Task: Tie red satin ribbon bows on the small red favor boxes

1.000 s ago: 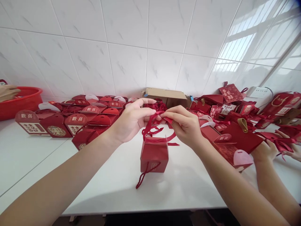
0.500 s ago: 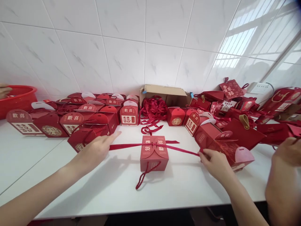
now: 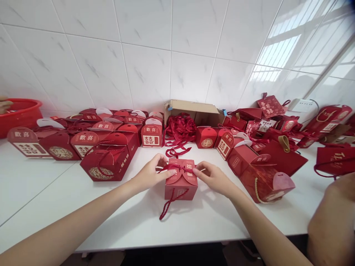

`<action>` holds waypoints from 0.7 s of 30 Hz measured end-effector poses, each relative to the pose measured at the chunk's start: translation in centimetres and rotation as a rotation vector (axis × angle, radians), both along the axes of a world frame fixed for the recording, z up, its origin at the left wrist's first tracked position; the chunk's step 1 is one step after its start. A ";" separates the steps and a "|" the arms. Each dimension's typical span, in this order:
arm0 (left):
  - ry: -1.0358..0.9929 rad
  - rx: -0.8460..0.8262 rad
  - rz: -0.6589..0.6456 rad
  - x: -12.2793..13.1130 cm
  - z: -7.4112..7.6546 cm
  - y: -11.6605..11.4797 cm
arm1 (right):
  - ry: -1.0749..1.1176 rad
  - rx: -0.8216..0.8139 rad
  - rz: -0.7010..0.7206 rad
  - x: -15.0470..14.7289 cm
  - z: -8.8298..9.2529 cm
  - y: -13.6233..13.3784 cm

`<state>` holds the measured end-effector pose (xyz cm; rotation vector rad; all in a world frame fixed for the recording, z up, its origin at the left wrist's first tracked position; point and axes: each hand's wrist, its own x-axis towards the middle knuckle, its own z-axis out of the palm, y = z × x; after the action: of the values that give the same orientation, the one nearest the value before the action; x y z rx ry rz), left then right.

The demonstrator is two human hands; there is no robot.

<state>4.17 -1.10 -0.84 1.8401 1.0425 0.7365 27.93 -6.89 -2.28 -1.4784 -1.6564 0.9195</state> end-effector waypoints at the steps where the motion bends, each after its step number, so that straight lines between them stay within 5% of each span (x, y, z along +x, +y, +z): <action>1: -0.005 -0.065 0.012 0.2 -0.1 -0.1 | 0.063 -0.083 0.045 -0.3 -0.1 0.3; 4: 0.022 -0.242 0.024 0.5 0.2 -0.4 | 0.187 -0.268 0.114 -0.5 -0.2 0.8; 8: 0.064 -0.328 -0.078 0.5 0.9 -0.6 | 0.205 -0.310 0.195 0.3 0.4 1.1; 16: 0.329 0.120 0.150 -0.5 0.4 -0.3 | 0.169 -0.201 0.173 1.7 0.5 0.9; 21: 0.376 0.197 0.116 -1.1 0.6 -0.7 | 0.026 -0.184 0.079 1.9 1.3 0.1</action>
<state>3.07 -1.77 -0.29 2.1570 1.3660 0.5877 29.81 -6.83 -0.93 -1.5234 -1.6573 1.1560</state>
